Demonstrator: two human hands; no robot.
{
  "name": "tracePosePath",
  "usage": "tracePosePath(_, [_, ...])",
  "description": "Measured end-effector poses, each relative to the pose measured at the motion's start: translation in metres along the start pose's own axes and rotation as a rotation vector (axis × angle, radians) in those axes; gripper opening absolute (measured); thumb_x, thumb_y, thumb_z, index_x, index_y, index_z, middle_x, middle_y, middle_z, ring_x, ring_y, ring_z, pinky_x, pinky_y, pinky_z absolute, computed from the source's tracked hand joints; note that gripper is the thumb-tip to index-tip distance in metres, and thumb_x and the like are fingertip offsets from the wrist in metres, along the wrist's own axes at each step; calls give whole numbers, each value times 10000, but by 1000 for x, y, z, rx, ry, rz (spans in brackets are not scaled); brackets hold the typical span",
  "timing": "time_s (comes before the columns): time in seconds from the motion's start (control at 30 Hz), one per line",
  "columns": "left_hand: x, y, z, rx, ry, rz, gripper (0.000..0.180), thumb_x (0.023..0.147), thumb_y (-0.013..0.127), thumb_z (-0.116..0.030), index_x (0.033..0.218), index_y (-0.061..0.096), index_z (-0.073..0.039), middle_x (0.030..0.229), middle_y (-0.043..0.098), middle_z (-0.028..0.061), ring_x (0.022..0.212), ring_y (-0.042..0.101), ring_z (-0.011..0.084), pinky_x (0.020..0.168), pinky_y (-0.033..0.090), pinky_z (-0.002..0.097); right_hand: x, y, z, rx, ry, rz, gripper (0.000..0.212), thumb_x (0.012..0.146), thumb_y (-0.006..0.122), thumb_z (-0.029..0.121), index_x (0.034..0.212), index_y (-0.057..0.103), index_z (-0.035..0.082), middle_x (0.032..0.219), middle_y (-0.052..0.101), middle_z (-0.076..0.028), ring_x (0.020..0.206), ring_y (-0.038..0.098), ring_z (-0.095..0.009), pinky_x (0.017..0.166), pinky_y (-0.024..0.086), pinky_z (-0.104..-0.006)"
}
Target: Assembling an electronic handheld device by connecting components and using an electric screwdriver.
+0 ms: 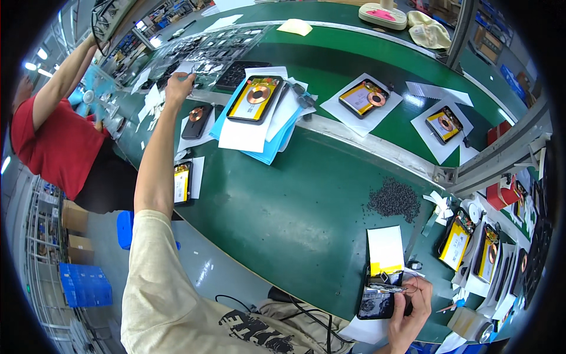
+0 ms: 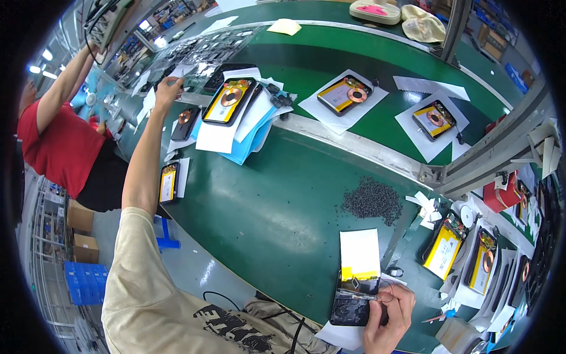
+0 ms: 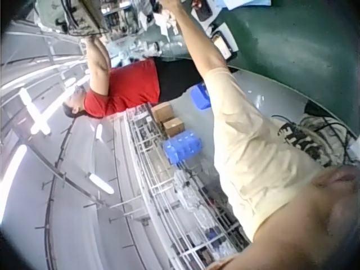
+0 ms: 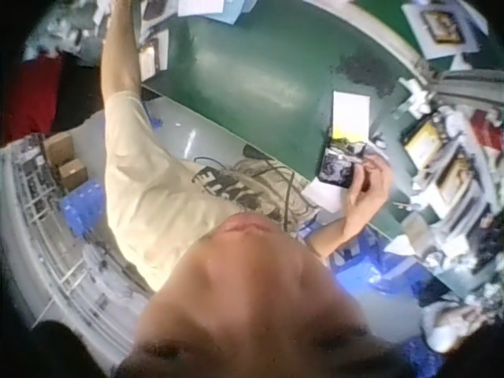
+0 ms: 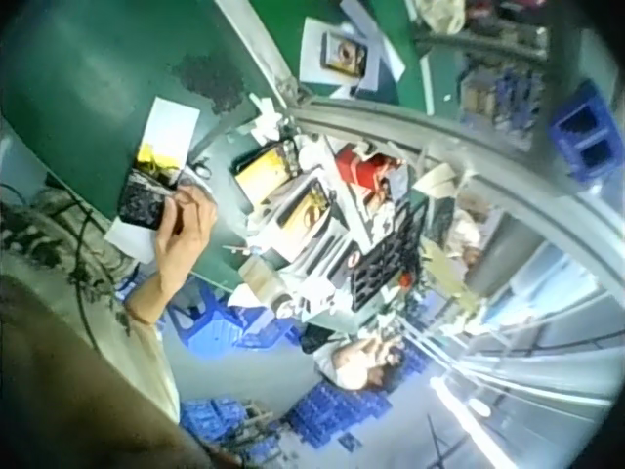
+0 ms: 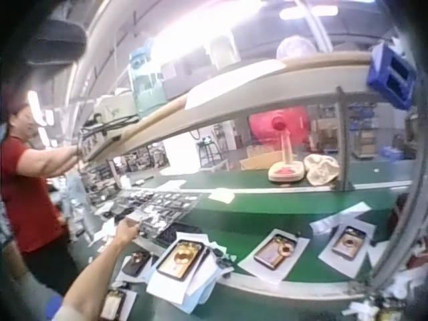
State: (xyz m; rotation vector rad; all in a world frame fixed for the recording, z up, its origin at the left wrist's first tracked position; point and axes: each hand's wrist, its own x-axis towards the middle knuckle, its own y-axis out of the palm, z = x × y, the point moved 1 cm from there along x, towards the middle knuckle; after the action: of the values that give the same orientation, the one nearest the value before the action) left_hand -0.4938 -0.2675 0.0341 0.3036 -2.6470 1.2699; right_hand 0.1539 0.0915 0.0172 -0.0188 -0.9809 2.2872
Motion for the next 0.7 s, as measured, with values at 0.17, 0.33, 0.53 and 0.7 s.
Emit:
tracePosePath(0.17, [7,30,-6,441,239,-58,570,826,780,-462,1149,678,-5,1009,739,238,1012,704,409,898,534,472,-6,-1,0,-17,46,4,46,859,679,-35,902,665,-40,1013,670,-172,915,640,-315,839,511,-355])
tracePosePath(0.33, [0,30,4,517,314,-129,520,921,671,-480,1112,695,3,1073,719,262,1052,679,446,912,524,493,-12,-3,-2,-3,79,13,38,855,666,-49,892,677,-55,1020,669,-178,927,645,-309,854,510,-362])
tracePosePath(0.53, [-2,-37,-5,47,584,-208,389,1017,573,-385,1133,721,-45,991,749,130,985,713,266,871,526,401,-17,2,-12,50,56,2,113,752,689,-30,832,611,-38,960,630,-149,955,598,-351,905,466,-406])
tracePosePath(0.7, [-219,-90,-115,-338,645,-3,317,1060,500,-156,1249,637,59,1160,704,169,1056,676,222,957,516,343,-3,4,-13,40,11,-30,152,740,773,9,860,679,16,999,670,-104,962,635,-313,861,479,-404])
